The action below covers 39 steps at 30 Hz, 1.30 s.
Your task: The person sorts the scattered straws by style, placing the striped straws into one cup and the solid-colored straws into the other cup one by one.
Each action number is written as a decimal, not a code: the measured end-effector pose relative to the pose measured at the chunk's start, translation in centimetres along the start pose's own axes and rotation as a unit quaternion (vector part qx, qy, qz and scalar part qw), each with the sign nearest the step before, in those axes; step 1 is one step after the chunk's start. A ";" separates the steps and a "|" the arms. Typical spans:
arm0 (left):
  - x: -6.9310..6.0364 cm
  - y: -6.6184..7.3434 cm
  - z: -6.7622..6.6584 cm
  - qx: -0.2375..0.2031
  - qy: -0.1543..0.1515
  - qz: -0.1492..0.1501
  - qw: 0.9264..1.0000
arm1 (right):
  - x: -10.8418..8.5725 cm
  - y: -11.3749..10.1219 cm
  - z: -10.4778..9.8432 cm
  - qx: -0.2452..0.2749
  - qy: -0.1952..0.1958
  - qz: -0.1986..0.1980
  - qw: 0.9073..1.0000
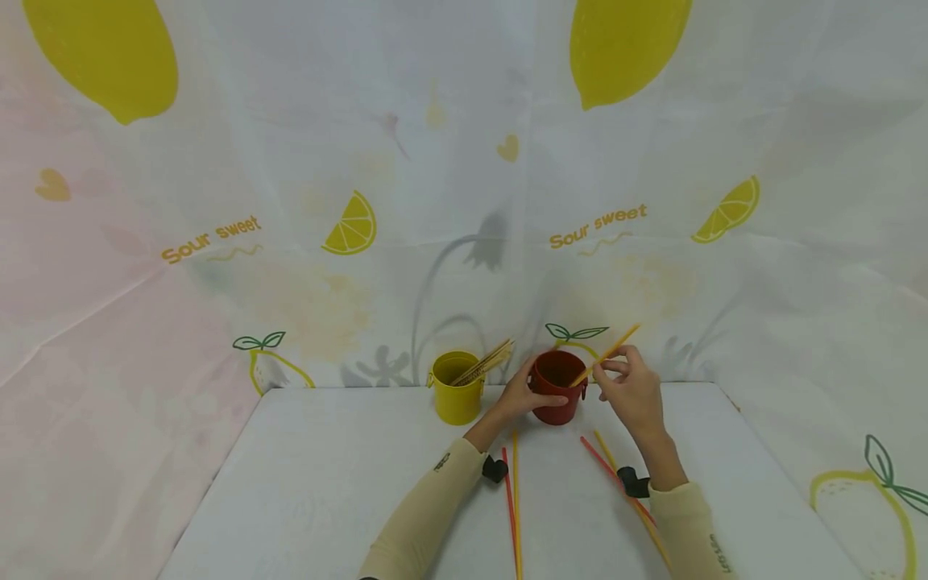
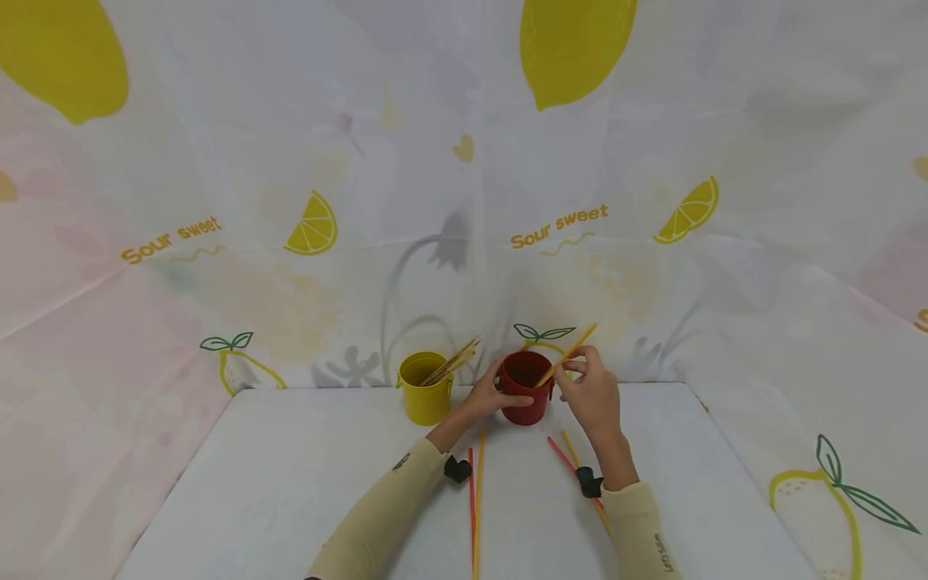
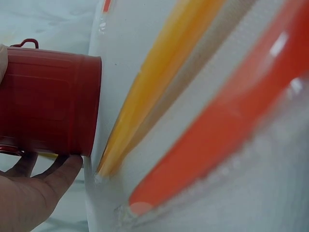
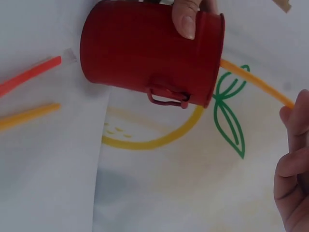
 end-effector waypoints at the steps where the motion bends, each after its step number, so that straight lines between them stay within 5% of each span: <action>1: 0.0 0.0 0.0 0.000 -0.001 0.002 1.000 | -0.1 0.0 0.2 -0.002 -0.008 0.002 1.000; 12: 0.2 -0.1 0.1 0.011 0.003 -0.006 1.000 | -1.3 1.2 2.4 -0.010 -0.079 0.055 0.995; 20: 0.1 -0.1 0.1 0.013 0.007 -0.005 1.000 | -1.3 1.3 3.0 0.003 -0.098 0.052 0.994; 30: 0.0 -0.2 0.0 0.006 0.007 -0.003 1.000 | -1.7 1.3 2.9 -0.010 -0.112 0.075 0.991; 39: 0.0 -0.5 -0.1 0.008 0.008 -0.010 1.000 | -2.7 1.1 2.3 -0.035 -0.158 0.128 0.978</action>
Point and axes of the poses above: each hand's wrist, its own x-axis towards the middle knuckle, its own z-axis out of the palm, y = z × x, the point moved 3 cm from there along x, towards the middle knuckle, and after that the axes turned 4 degrees about y, right-handed, at the moved point
